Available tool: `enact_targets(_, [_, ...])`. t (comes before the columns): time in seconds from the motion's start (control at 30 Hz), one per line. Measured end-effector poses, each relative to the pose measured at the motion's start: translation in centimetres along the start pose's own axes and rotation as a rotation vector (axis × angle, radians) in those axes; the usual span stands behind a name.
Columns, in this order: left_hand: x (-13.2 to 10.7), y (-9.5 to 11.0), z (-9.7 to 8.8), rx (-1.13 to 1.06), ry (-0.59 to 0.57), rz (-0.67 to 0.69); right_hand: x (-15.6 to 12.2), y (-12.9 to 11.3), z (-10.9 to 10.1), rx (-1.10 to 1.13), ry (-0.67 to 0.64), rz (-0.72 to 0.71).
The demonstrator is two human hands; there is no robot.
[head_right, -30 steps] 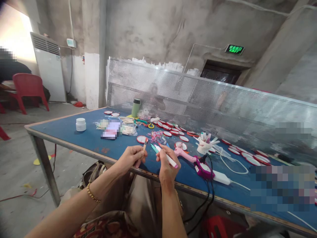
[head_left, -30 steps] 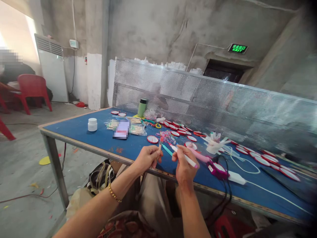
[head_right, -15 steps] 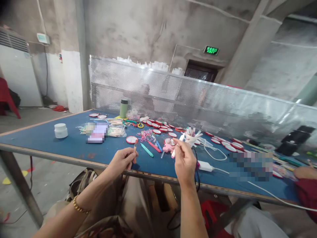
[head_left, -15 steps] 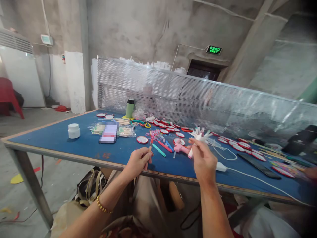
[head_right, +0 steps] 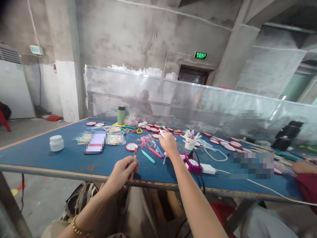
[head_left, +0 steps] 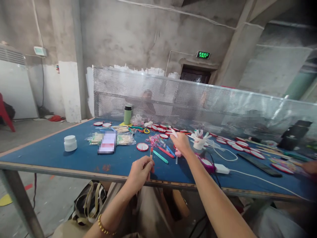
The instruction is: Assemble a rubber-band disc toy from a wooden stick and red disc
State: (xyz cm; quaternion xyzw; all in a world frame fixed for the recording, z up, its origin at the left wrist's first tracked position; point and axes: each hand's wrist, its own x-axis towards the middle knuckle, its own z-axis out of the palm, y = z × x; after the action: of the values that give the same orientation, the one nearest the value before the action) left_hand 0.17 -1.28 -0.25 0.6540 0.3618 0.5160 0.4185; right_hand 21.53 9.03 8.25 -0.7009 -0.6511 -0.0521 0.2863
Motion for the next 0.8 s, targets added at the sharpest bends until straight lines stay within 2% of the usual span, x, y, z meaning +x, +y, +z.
enact_targets(0.13, [0.1, -0.2, 0.0, -0.009, -0.011, 0.019, 3.2, -0.5, 3.1, -0.145, -0.238, 0.071])
enact_targets(0.23, [0.2, -0.3, 0.0, -0.017, -0.016, 0.018, 4.5, -1.2, 5.1, -0.19, -0.329, 0.117])
enact_targets(0.33, [0.2, -0.3, 0.0, -0.041, -0.026, 0.016, 5.3, -1.6, 5.8, -0.176, -0.386, 0.169])
enact_targets(0.47, [0.1, -0.3, 0.0, -0.066, -0.024, 0.026, 5.8, -1.6, 5.0, -0.042, -0.454, 0.21])
enact_targets(0.6, [0.2, -0.5, 0.1, -0.106, -0.023, 0.016, 5.1, -1.5, 3.0, 0.246, -0.528, 0.146])
enact_targets(0.7, [0.4, -0.6, 0.1, -0.187, -0.018, -0.008, 2.8, -2.0, 1.0, 0.525, -0.599, 0.015])
enact_targets(0.8, [0.5, -0.3, 0.0, -0.247, -0.008, -0.025, -1.3, -2.8, -0.7, 0.772, -0.641, -0.112])
